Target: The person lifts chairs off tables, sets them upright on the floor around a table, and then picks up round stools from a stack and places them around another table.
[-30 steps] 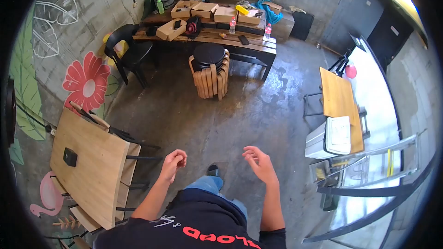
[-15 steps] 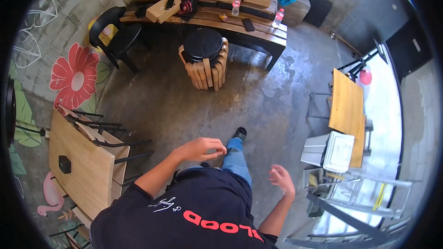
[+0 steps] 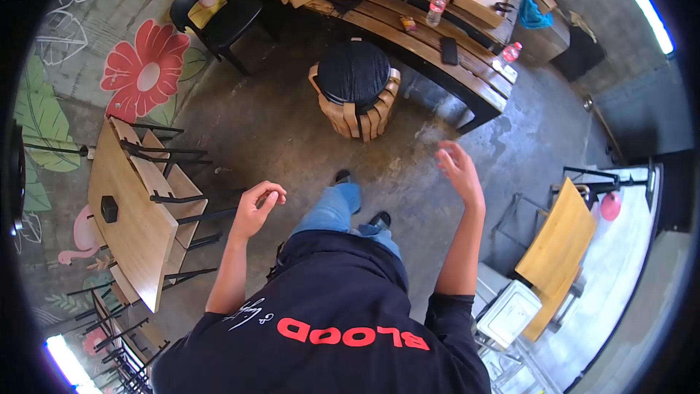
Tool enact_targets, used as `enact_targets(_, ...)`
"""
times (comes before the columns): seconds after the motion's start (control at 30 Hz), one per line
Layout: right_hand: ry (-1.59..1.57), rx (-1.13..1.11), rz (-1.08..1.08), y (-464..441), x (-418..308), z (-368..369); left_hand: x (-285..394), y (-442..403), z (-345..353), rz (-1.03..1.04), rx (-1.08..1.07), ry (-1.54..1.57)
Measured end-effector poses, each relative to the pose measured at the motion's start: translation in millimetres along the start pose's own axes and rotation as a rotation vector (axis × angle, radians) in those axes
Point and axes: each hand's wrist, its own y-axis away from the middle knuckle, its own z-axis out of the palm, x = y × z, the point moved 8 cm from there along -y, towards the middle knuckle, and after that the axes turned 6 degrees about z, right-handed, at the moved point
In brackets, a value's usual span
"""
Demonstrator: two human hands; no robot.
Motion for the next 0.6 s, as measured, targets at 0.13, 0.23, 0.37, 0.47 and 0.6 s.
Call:
enact_targets(0.13, 0.096, -0.067, -0.084, -70.8, -55.6, 26.4, -34.1, -38.5, -2.1, -0.055, -0.044, -0.168)
enact_targets(0.23, 0.029, -0.210, 0.013, -104.0, -70.6, 58.5, -74.9, -77.8, 3.1, -0.134, -0.103, -0.180)
enact_targets(0.37, 0.061, -0.427, 0.114, -155.8, -65.8, 86.4, -178.7, -146.3, 12.8, -0.368, -0.004, 0.350)
enact_targets(0.47, -0.202, -0.520, 0.147, -200.5, -80.8, 96.6, -241.8, -201.1, 8.7, -0.437, 0.285, 0.568)
enact_targets(0.6, -0.182, -0.497, 0.171, -313.1, -73.3, 99.6, -295.6, -277.2, 11.9, -0.418, 0.608, 0.715)
